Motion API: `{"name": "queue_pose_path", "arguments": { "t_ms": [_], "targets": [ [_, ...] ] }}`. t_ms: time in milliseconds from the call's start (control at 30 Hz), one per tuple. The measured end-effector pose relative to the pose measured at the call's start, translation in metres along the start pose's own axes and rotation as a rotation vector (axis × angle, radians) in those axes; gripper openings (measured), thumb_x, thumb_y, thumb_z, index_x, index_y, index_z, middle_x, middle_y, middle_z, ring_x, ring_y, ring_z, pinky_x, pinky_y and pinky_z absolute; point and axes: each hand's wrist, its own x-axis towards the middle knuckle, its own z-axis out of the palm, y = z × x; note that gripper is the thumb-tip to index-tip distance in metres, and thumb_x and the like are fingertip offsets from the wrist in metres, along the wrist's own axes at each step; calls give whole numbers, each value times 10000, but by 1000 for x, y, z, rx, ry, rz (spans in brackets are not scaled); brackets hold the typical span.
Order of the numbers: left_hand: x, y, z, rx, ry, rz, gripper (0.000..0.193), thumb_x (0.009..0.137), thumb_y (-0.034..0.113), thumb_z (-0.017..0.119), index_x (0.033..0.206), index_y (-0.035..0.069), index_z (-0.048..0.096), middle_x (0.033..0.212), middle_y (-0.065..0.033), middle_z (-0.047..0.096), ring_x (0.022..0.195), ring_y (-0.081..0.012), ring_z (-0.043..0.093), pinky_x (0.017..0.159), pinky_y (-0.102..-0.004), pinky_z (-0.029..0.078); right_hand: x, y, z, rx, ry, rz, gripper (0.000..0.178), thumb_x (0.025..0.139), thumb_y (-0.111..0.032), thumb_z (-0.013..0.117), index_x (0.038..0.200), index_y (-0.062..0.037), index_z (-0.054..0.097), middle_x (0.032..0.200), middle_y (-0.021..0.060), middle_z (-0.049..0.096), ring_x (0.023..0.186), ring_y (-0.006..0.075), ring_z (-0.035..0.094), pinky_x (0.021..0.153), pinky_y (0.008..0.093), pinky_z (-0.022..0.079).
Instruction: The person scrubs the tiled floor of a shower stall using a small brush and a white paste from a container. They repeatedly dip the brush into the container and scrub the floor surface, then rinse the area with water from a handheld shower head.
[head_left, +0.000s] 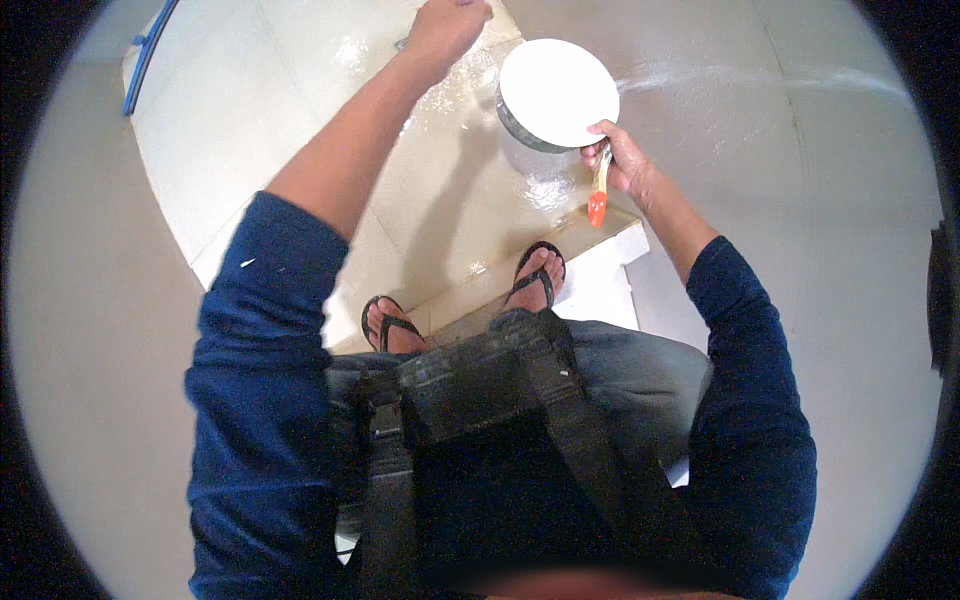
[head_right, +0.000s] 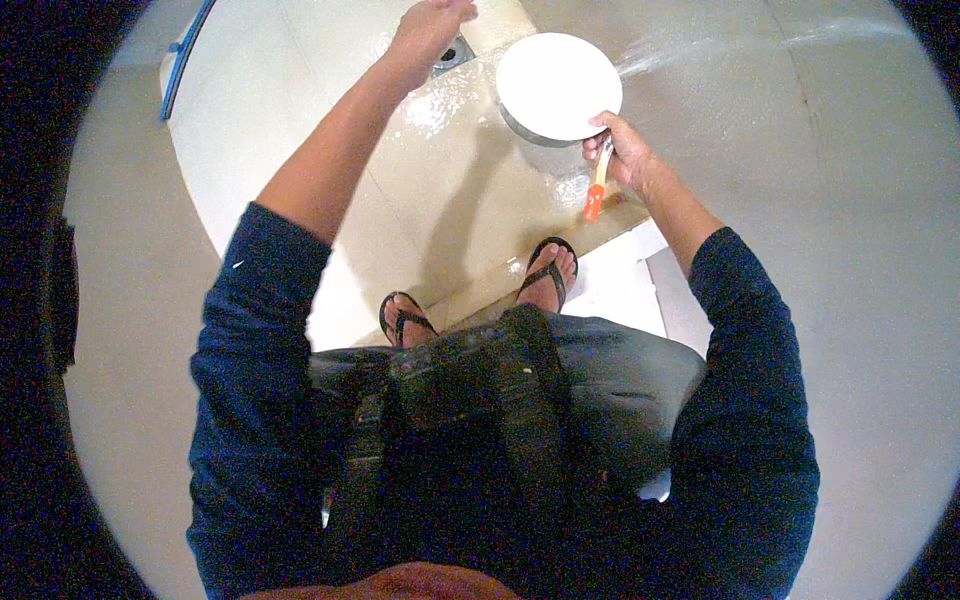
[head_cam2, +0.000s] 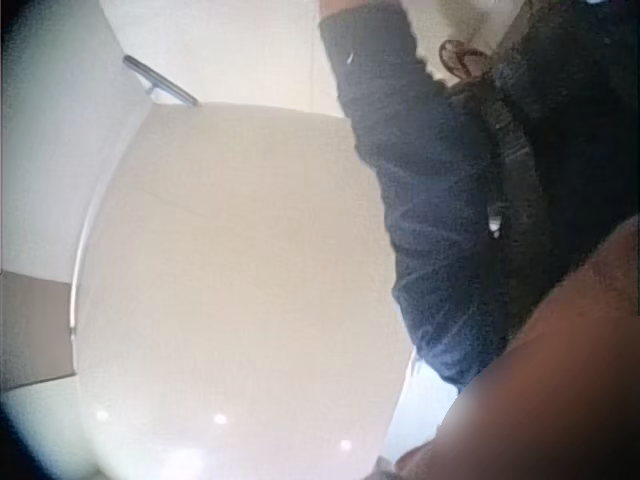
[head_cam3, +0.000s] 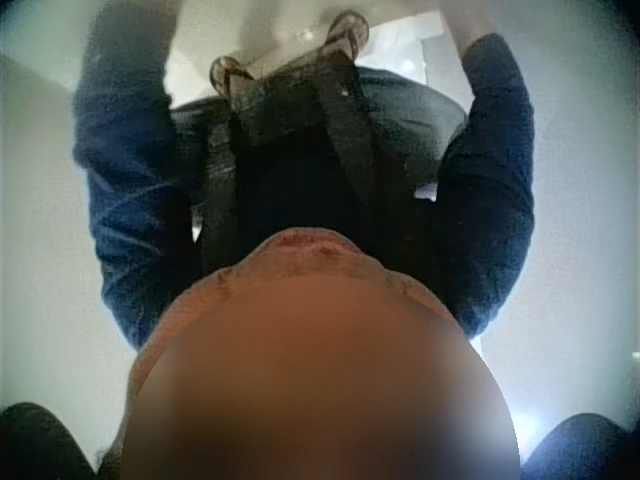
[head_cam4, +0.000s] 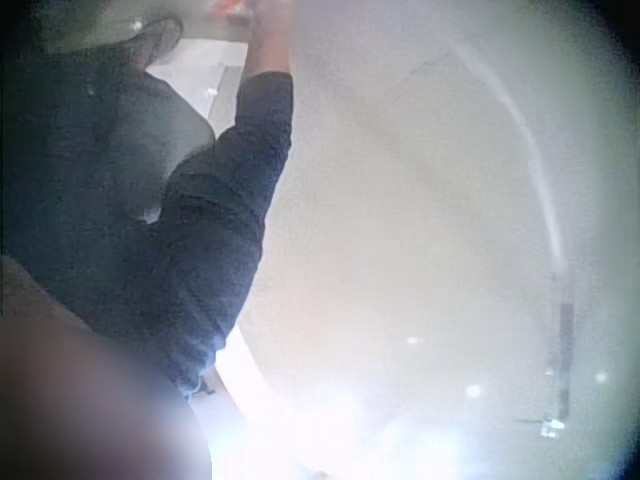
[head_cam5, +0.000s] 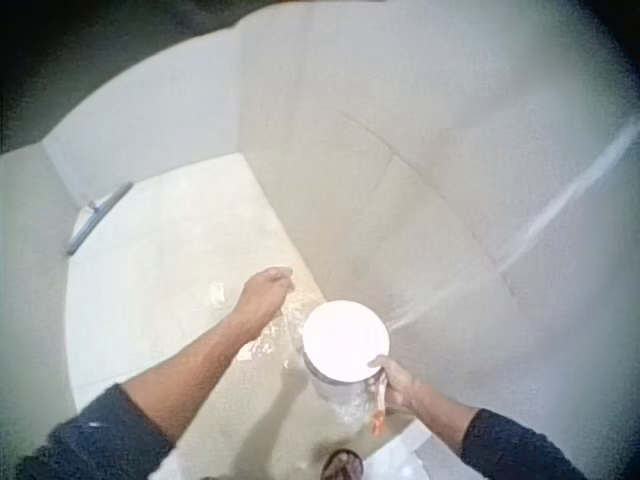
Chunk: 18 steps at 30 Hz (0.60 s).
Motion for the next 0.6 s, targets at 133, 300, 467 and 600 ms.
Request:
{"name": "queue_pose_path", "arguments": {
  "t_ms": [133, 300, 467, 600],
  "targets": [
    [-118, -1, -53, 742, -86, 267, 442, 872, 255, 588, 1259, 41, 586, 1188, -204, 639, 1138, -361, 596, 1016, -407, 450, -17, -5, 25, 91, 20, -31, 209, 788, -151, 649, 895, -46, 502, 677, 25, 492, 570, 129, 482, 524, 278, 439],
    [-363, 65, -94, 865, -196, -52, 500, 890, 226, 601, 1355, 80, 488, 1335, -180, 532, 1340, -415, 391, 1149, -600, 179, -62, -18, 43, 146, 208, -146, 264, 770, -84, 632, 992, -54, 492, 765, 56, 516, 570, 147, 497, 500, 300, 454],
    [-490, 64, -82, 625, 43, -319, 494, 829, 240, 638, 1274, 46, 551, 1234, -214, 585, 1265, -446, 453, 1118, -616, 212, -115, -42, 98, 243, 219, -209, 238, 776, -87, 619, 968, -34, 488, 734, 61, 507, 567, 153, 496, 478, 305, 437],
    [-518, 53, -79, 589, 114, -239, 482, 778, 193, 655, 1226, 36, 574, 1198, -213, 597, 1239, -435, 474, 1108, -620, 227, -157, -60, 137, 236, 227, -192, 228, 793, -137, 595, 951, -31, 469, 728, 62, 498, 543, 151, 462, 462, 305, 417]
  ]
}}
